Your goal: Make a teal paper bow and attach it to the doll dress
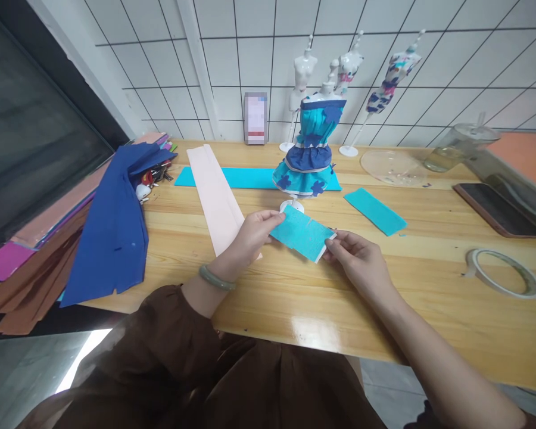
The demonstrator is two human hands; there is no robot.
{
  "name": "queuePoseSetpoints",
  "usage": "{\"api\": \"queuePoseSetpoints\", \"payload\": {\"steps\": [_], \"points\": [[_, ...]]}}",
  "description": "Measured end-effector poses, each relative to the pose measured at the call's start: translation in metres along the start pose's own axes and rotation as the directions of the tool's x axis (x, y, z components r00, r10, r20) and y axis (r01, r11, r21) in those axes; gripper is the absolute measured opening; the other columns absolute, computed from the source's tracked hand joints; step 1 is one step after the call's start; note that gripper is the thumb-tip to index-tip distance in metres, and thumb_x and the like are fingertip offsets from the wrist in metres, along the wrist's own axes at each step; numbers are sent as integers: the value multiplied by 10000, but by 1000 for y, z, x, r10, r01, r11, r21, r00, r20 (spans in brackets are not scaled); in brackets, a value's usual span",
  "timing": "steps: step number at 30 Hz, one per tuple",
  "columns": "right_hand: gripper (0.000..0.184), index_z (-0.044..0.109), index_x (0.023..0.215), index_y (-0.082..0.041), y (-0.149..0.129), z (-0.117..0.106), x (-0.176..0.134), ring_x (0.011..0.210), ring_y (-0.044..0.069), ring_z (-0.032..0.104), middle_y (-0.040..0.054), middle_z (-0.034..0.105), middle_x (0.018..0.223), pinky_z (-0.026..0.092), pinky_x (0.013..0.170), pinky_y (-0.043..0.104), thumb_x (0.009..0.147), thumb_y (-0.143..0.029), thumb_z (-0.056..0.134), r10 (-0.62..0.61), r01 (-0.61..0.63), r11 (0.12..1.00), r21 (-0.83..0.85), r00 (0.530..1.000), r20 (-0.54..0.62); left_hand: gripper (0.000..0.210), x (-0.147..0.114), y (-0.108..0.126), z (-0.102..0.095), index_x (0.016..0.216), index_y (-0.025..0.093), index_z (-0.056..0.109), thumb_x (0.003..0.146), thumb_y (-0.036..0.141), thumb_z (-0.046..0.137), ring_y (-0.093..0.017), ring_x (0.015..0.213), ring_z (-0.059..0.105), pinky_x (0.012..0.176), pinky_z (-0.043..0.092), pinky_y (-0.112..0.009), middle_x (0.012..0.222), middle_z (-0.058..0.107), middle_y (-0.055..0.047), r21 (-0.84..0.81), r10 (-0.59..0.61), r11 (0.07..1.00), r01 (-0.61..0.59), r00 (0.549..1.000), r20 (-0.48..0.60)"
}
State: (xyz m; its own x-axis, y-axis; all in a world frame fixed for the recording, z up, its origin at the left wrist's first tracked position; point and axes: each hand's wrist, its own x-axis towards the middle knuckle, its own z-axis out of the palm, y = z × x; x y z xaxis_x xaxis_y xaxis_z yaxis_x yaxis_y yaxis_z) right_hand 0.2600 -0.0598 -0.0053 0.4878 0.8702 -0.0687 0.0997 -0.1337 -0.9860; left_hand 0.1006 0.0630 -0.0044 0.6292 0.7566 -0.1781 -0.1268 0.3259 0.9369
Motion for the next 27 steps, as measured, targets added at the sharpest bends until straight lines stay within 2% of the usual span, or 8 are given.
{"api": "queuePoseSetpoints", "payload": {"steps": [4,11,15,20,27], "points": [[298,607,837,-171,1,0,0,573,138,572,13,620,644,480,579,278,702,-434,639,12,-12,1000,16,1000,13,290,-1,2,-1,789,142,618,677,408,655,-130,666,565,606,469,-268,743,614,-44,-4,-23,1000,23,1000,-18],[303,605,899,-189,3,0,-2,639,138,594,13,625,705,502,622,275,712,-423,650,-20,13,997,70,994,106,276,-3,-4,6,776,128,632,683,387,659,-115,680,546,667,424,-263,728,613,-25,-5,-3,1000,4,995,102],[316,600,944,-192,3,2,-4,649,139,602,10,625,707,505,625,273,718,-407,654,-57,45,996,81,985,163,261,-4,-4,11,785,113,634,689,354,662,-131,704,561,701,413,-284,765,632,-46,-17,-48,999,51,988,145],[322,595,940,-181,6,2,-3,648,147,605,20,629,721,504,637,290,725,-415,645,-66,57,996,62,986,155,228,-6,-1,11,746,107,616,699,326,659,-125,691,559,713,415,-284,747,625,-45,-136,-51,988,75,983,175],[310,593,923,-177,4,4,-4,661,151,608,22,635,708,500,631,282,725,-409,647,-58,49,997,53,981,185,238,-7,-7,12,753,103,623,697,331,664,-126,679,565,693,414,-286,738,627,-46,-125,-86,986,113,975,206]]}}
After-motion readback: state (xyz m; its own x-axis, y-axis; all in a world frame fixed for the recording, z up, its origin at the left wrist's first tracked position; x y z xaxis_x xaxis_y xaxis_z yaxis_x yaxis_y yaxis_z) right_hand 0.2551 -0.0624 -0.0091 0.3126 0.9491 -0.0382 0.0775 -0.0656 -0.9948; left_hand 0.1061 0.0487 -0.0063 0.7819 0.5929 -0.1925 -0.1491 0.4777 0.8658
